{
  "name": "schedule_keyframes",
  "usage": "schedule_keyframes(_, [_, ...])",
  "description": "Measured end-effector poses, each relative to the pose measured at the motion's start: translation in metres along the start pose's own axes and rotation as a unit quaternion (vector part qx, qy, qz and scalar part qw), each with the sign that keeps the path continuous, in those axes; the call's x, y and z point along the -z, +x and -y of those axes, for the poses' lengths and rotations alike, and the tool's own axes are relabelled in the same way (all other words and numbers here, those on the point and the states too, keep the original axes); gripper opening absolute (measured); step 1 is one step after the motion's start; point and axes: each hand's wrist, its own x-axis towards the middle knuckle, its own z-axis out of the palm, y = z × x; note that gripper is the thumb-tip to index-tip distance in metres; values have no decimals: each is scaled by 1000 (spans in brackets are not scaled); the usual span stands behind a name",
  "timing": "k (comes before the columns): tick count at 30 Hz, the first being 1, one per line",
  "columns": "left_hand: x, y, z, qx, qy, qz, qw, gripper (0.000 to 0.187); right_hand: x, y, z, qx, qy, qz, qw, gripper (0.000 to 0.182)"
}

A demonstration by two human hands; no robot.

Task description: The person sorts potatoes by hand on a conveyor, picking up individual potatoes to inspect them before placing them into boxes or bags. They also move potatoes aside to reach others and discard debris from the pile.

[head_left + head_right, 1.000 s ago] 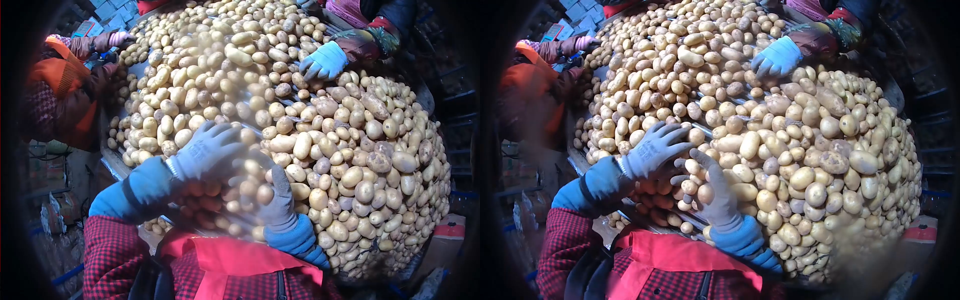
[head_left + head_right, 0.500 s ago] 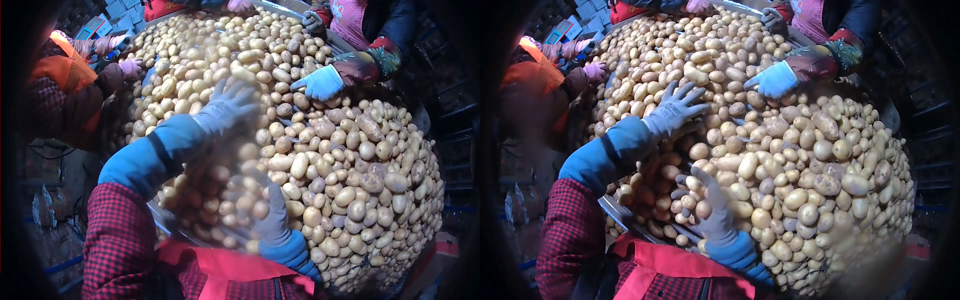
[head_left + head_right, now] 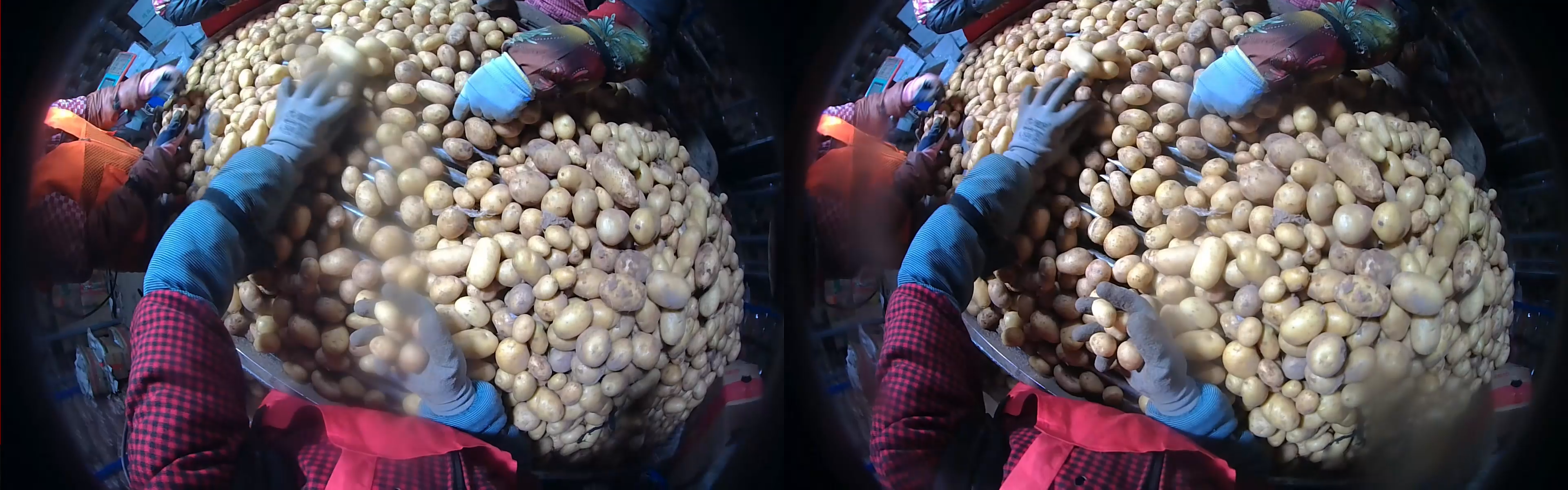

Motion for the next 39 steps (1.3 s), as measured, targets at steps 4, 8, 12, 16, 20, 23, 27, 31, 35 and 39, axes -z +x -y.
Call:
schedule_keyframes(4, [-7,-5,30,44,-19,67,997,56,20,10,-4,4,-49,112,993,69])
schedule_keyframes(8, [-5,-9,38,51,-9,41,998,53,13,7,-6,-13,-21,26,999,62])
schedule_keyframes(12, [31,-4,16,15,-35,8,999,37,14,3,-3,17,-62,60,996,71])
schedule_keyframes(16, [55,-10,-25,-53,-165,160,972,31,1,6,-5,7,3,24,1000,57])
schedule_keyframes(20, [35,4,-71,114,-153,258,947,42,1,4,-5,39,-6,37,999,50])
schedule_keyframes(23, [48,16,-82,161,-182,288,926,44,-1,5,-4,38,-21,12,999,49])
schedule_keyframes(27, [63,25,-74,213,-259,330,882,43,8,5,-8,54,-45,40,997,62])
schedule_keyframes(31, [75,22,-82,243,-325,362,839,41,22,9,-16,83,-17,68,994,67])
schedule_keyframes(35, [73,31,-93,265,-290,346,852,42,21,9,-12,69,-30,76,994,62])
schedule_keyframes(39, [53,30,-99,322,-231,303,867,42,10,5,-14,92,-42,63,993,57])
